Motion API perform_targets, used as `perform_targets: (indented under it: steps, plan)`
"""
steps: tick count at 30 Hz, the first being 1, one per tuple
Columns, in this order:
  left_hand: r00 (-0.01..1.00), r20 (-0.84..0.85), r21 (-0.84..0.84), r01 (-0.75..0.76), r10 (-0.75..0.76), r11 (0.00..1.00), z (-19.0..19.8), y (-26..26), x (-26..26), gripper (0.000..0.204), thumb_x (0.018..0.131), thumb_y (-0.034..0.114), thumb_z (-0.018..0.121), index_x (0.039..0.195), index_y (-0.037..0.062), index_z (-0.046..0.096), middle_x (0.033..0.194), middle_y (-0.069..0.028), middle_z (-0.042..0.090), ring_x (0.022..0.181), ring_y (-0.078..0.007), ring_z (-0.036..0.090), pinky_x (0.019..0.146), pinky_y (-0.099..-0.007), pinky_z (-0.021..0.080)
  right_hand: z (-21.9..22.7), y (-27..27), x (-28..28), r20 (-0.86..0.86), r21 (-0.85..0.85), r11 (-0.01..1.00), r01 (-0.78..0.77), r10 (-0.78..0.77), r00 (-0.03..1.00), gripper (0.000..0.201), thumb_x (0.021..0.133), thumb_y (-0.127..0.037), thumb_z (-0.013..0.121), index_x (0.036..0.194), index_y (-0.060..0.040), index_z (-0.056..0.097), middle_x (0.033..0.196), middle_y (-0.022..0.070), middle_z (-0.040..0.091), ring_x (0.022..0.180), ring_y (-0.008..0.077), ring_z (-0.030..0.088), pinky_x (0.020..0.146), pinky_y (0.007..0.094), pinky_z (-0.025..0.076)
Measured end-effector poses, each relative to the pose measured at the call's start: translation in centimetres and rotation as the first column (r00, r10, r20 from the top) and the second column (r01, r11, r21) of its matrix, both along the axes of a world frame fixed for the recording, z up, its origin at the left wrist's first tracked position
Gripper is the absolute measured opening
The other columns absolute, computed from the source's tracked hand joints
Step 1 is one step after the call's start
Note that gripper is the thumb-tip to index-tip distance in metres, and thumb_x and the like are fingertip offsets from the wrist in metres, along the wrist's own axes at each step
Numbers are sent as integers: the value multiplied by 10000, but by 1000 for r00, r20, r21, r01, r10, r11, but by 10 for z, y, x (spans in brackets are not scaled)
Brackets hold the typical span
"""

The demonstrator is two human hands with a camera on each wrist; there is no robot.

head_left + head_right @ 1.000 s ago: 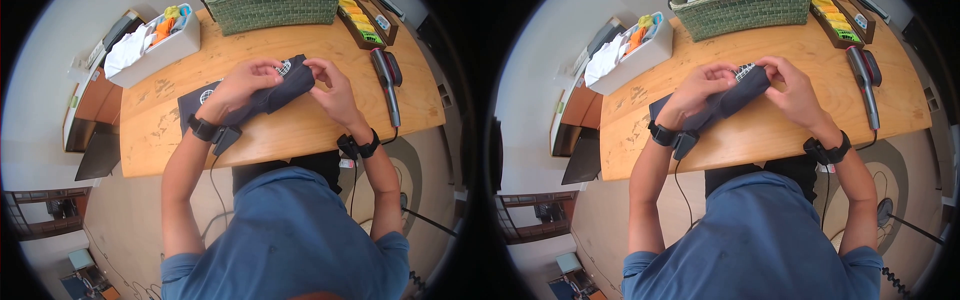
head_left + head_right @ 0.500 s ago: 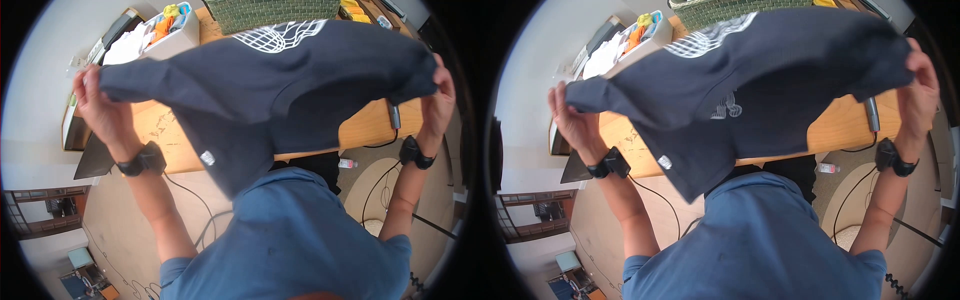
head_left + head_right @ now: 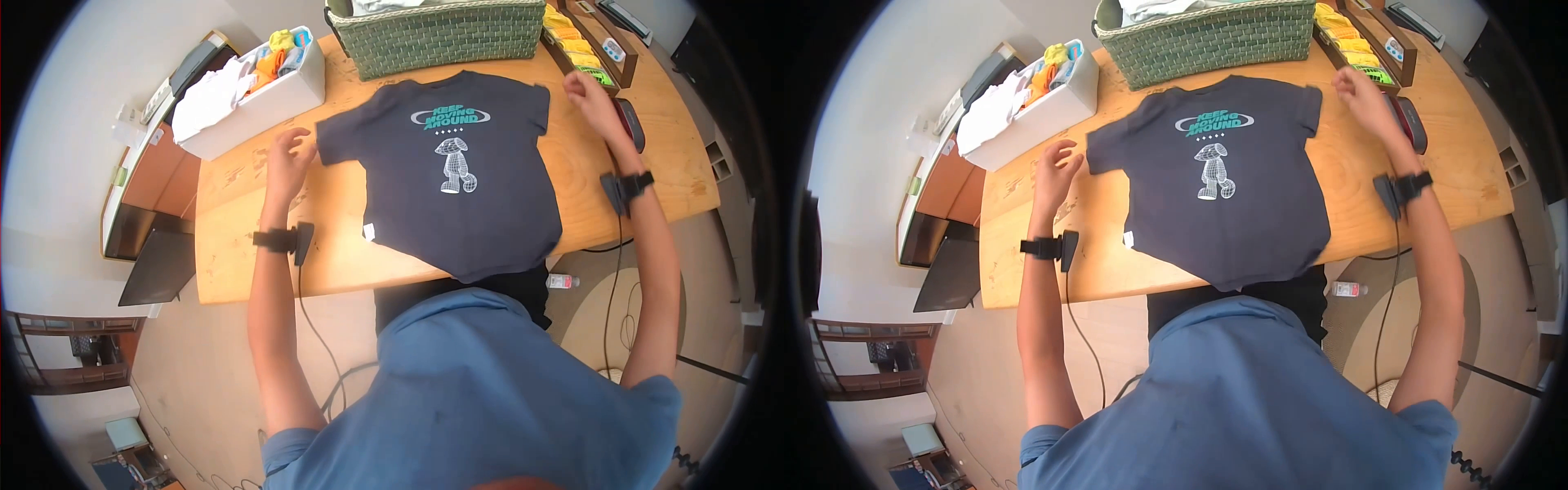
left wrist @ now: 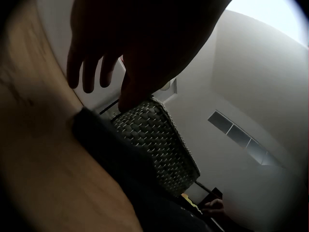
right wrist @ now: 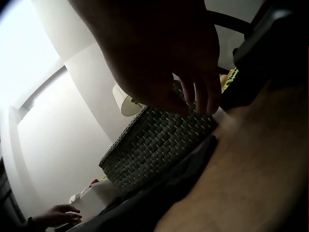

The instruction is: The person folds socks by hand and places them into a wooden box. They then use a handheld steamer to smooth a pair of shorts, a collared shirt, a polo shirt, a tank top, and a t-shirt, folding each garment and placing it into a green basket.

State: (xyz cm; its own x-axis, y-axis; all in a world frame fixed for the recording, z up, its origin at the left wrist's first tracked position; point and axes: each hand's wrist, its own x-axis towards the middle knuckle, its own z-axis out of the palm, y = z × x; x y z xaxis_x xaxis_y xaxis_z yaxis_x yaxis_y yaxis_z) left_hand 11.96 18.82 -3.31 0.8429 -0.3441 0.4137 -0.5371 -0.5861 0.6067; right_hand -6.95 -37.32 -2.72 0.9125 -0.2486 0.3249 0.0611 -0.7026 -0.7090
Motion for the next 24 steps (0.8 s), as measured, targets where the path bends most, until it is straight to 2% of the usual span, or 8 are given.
perform_targets:
  steps: [1, 4, 7, 10, 13, 17, 20, 24]
  plan:
    - [994, 106, 18, 10, -12, 1000, 0, 1, -5, 252, 886, 174, 700, 1096, 43, 649, 913, -108, 682, 862, -224, 652, 778, -310, 506, 2, 19, -15, -26, -51, 999, 7, -8, 1000, 268, 892, -89, 618, 1132, -3, 539, 1043, 82, 577, 974, 197, 613, 867, 307, 488]
    - [935, -346, 140, 130, -75, 982, 50, -8, -51, 292, 894, 265, 696, 1064, 30, 659, 866, -119, 684, 793, -229, 661, 730, -324, 513, 14, 91, -72, -324, -68, 997, -23, 0, 946, 418, 891, -187, 672, 1250, -24, 530, 1049, 98, 601, 919, 215, 617, 809, 334, 501]
    - [873, -487, 389, 225, -7, 893, 49, -24, -106, 535, 878, 463, 685, 1153, 6, 638, 864, -162, 683, 793, -267, 672, 726, -354, 520, 33, 155, -113, -438, -177, 984, 20, -97, 893, 513, 859, -208, 705, 1307, -50, 511, 977, 117, 603, 863, 240, 617, 772, 363, 504]
    - [816, -575, 323, 287, -54, 902, 43, -39, -138, 389, 896, 208, 714, 1193, -11, 591, 808, -77, 643, 737, -143, 607, 668, -277, 472, 40, 189, -136, -484, -213, 977, -2, -104, 869, 533, 842, -152, 700, 1330, -71, 505, 936, 122, 595, 837, 258, 615, 766, 375, 502]
    - [648, -663, -220, 311, -376, 925, 35, -41, -152, 349, 898, 87, 698, 1217, 19, 573, 821, 21, 578, 739, -51, 525, 651, -215, 412, 32, 191, -143, -480, -172, 984, -56, -34, 877, 500, 833, -40, 648, 1314, -90, 519, 932, 127, 594, 829, 268, 614, 752, 384, 492]
    - [603, -615, -493, 210, -509, 844, 39, -33, -158, 214, 948, 39, 621, 1159, 64, 591, 846, 89, 503, 747, 4, 441, 645, -180, 349, 34, 178, -138, -545, -45, 999, -23, -5, 839, 429, 834, -25, 617, 1255, -66, 546, 902, 136, 585, 797, 278, 597, 736, 384, 486]
    - [519, -701, -420, 255, -490, 871, 46, -23, -155, 182, 960, 49, 605, 1141, 71, 604, 861, 93, 512, 769, 5, 446, 663, -172, 351, 38, 175, -135, -557, -71, 994, -83, 29, 830, 376, 842, -33, 602, 1215, -53, 559, 868, 138, 574, 771, 277, 587, 724, 381, 483]
    - [435, -888, 76, 457, -148, 886, 65, -22, -149, 151, 957, 135, 630, 1082, 51, 626, 754, 37, 534, 593, -31, 478, 545, -190, 391, 56, 163, -121, -542, -210, 961, -182, 41, 839, 336, 865, -86, 612, 1196, -58, 562, 866, 148, 582, 803, 290, 601, 734, 388, 482]
